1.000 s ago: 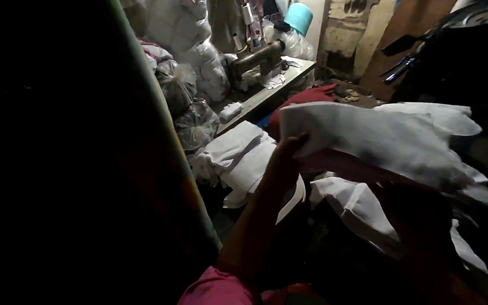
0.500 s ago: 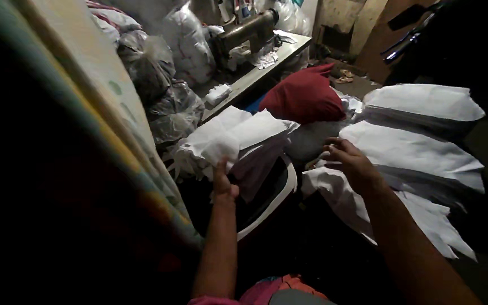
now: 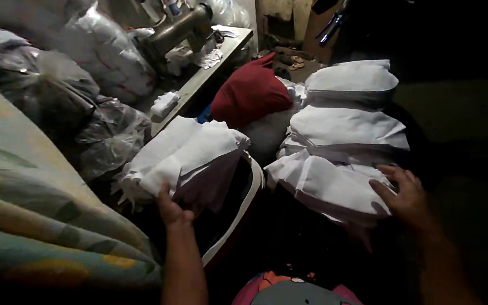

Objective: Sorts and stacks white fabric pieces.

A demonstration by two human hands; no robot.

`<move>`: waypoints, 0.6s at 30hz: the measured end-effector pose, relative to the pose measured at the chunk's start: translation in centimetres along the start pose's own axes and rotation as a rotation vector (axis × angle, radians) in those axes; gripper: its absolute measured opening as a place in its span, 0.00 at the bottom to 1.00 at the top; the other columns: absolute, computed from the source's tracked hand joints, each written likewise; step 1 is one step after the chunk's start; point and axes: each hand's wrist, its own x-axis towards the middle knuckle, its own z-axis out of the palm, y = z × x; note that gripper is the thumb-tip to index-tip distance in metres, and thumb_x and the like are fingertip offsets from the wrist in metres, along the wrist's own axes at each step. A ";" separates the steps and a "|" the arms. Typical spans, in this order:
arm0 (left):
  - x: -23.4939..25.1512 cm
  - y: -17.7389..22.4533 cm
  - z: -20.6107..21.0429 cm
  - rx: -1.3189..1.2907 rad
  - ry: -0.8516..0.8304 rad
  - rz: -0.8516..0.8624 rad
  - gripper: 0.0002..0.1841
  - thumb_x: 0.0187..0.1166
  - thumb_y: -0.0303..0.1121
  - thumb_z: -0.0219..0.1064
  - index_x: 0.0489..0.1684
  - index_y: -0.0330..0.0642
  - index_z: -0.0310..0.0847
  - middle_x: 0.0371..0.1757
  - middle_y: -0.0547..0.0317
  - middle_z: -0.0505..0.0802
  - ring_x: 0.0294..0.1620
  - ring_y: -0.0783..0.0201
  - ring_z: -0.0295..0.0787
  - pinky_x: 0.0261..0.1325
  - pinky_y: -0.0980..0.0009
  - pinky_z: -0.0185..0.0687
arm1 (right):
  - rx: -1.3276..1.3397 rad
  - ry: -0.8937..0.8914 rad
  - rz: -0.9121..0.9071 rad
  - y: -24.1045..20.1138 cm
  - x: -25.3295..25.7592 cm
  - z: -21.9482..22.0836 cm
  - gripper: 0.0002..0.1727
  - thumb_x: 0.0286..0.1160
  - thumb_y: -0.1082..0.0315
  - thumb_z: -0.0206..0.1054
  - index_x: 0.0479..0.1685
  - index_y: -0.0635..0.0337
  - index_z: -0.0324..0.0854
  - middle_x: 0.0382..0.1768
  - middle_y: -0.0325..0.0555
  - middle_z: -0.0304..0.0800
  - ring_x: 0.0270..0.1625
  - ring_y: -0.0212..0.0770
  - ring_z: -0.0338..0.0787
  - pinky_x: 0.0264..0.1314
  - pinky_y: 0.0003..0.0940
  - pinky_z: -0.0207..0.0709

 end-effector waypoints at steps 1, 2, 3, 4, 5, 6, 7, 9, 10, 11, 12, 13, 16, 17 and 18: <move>0.1 -0.1 0.0 0.039 0.025 0.031 0.25 0.91 0.47 0.52 0.82 0.45 0.64 0.60 0.52 0.88 0.55 0.60 0.88 0.56 0.56 0.87 | -0.068 0.011 -0.029 0.1 -0.7 0.3 0.35 0.75 0.49 0.68 0.73 0.69 0.78 0.71 0.74 0.77 0.73 0.76 0.74 0.75 0.70 0.66; 0.0 -0.1 0.2 0.086 0.079 0.078 0.26 0.90 0.44 0.56 0.83 0.43 0.62 0.62 0.50 0.87 0.57 0.61 0.87 0.57 0.58 0.86 | -0.136 0.040 -0.090 -0.1 -1.3 0.8 0.38 0.72 0.43 0.67 0.72 0.67 0.80 0.70 0.73 0.78 0.73 0.77 0.75 0.74 0.73 0.65; -0.3 -0.1 0.4 0.144 0.146 0.161 0.29 0.88 0.40 0.60 0.85 0.38 0.59 0.67 0.46 0.84 0.61 0.61 0.85 0.61 0.62 0.84 | -0.208 0.069 -0.164 -0.4 -1.8 1.5 0.41 0.71 0.38 0.64 0.71 0.65 0.81 0.71 0.71 0.79 0.74 0.77 0.75 0.75 0.75 0.63; -0.6 -0.2 0.2 0.221 0.191 0.294 0.34 0.86 0.34 0.64 0.87 0.31 0.52 0.75 0.39 0.77 0.70 0.58 0.78 0.70 0.65 0.77 | -0.267 0.099 -0.252 -1.1 -2.2 2.6 0.42 0.71 0.34 0.62 0.71 0.63 0.82 0.71 0.70 0.81 0.75 0.77 0.75 0.75 0.78 0.60; -1.3 -0.2 0.1 0.307 0.239 0.484 0.36 0.82 0.29 0.66 0.85 0.22 0.51 0.78 0.29 0.72 0.74 0.52 0.74 0.75 0.66 0.72 | -0.311 0.111 -0.335 -1.9 -2.4 3.7 0.43 0.70 0.32 0.62 0.71 0.61 0.83 0.71 0.69 0.82 0.76 0.76 0.75 0.76 0.79 0.59; -2.5 -0.2 0.1 0.387 0.257 0.688 0.34 0.80 0.27 0.67 0.80 0.16 0.54 0.75 0.24 0.74 0.71 0.51 0.76 0.74 0.68 0.73 | -0.333 0.089 -0.388 -2.9 -2.6 4.9 0.42 0.69 0.33 0.64 0.73 0.58 0.82 0.74 0.68 0.81 0.79 0.75 0.74 0.78 0.80 0.57; -4.3 -0.2 0.3 0.430 0.187 0.859 0.32 0.80 0.27 0.66 0.76 0.13 0.56 0.70 0.25 0.77 0.67 0.55 0.78 0.70 0.71 0.74 | -0.339 0.039 -0.414 -3.8 -2.6 5.9 0.42 0.66 0.37 0.71 0.77 0.56 0.80 0.76 0.69 0.78 0.81 0.76 0.72 0.80 0.81 0.55; -8.4 -0.8 1.3 0.421 -0.211 0.971 0.21 0.85 0.29 0.60 0.68 0.21 0.63 0.58 0.52 0.84 0.58 0.74 0.84 0.63 0.76 0.82 | -0.360 -0.115 -0.351 -5.5 -2.5 7.4 0.50 0.56 0.49 0.84 0.86 0.54 0.71 0.83 0.73 0.68 0.85 0.78 0.64 0.82 0.82 0.49; -9.8 -1.6 2.2 0.412 -0.454 0.851 0.16 0.86 0.32 0.61 0.63 0.31 0.70 0.55 0.63 0.88 0.56 0.76 0.86 0.62 0.75 0.84 | -0.393 -0.177 -0.298 -6.1 -2.3 7.9 0.54 0.53 0.56 0.86 0.89 0.53 0.66 0.85 0.74 0.64 0.86 0.79 0.61 0.82 0.82 0.47; -11.0 -2.6 3.3 0.495 -0.645 0.674 0.14 0.83 0.32 0.63 0.59 0.32 0.77 0.54 0.59 0.90 0.56 0.70 0.88 0.62 0.69 0.84 | -0.433 -0.211 -0.256 -6.5 -1.9 8.2 0.56 0.52 0.60 0.86 0.91 0.52 0.62 0.86 0.73 0.61 0.87 0.79 0.60 0.82 0.82 0.48; -11.6 -3.4 4.4 0.684 -0.805 0.488 0.18 0.83 0.36 0.63 0.60 0.31 0.82 0.60 0.47 0.90 0.62 0.57 0.85 0.67 0.60 0.79 | -0.462 -0.214 -0.236 -6.7 -1.6 8.4 0.57 0.50 0.62 0.87 0.92 0.53 0.62 0.86 0.73 0.62 0.86 0.80 0.62 0.81 0.81 0.51; -11.8 -4.4 5.4 0.915 -0.944 0.343 0.23 0.86 0.46 0.61 0.66 0.34 0.84 0.69 0.40 0.85 0.72 0.46 0.79 0.75 0.51 0.72 | -0.473 -0.203 -0.230 -6.7 -1.3 8.5 0.57 0.49 0.62 0.87 0.91 0.54 0.62 0.85 0.72 0.63 0.84 0.80 0.64 0.79 0.80 0.54; -11.1 -8.0 8.0 1.273 -1.080 0.132 0.39 0.87 0.64 0.50 0.74 0.35 0.79 0.79 0.32 0.76 0.84 0.34 0.66 0.85 0.39 0.59 | -0.395 -0.121 -0.257 -5.9 -1.0 8.3 0.46 0.56 0.61 0.82 0.84 0.57 0.72 0.80 0.69 0.73 0.80 0.77 0.72 0.78 0.76 0.61; -11.0 -8.8 8.6 1.282 -1.065 0.138 0.40 0.87 0.65 0.49 0.74 0.31 0.78 0.79 0.29 0.75 0.84 0.32 0.65 0.85 0.37 0.58 | -0.336 -0.109 -0.243 -5.8 -0.8 7.9 0.40 0.62 0.62 0.79 0.82 0.58 0.75 0.79 0.67 0.76 0.79 0.75 0.74 0.79 0.74 0.62; -11.0 -9.2 9.2 1.267 -1.033 0.141 0.40 0.87 0.63 0.51 0.74 0.29 0.77 0.80 0.27 0.74 0.84 0.31 0.64 0.85 0.37 0.57 | -0.270 -0.094 -0.224 -5.8 -0.7 7.4 0.35 0.67 0.63 0.75 0.79 0.60 0.77 0.76 0.65 0.79 0.77 0.73 0.77 0.79 0.72 0.64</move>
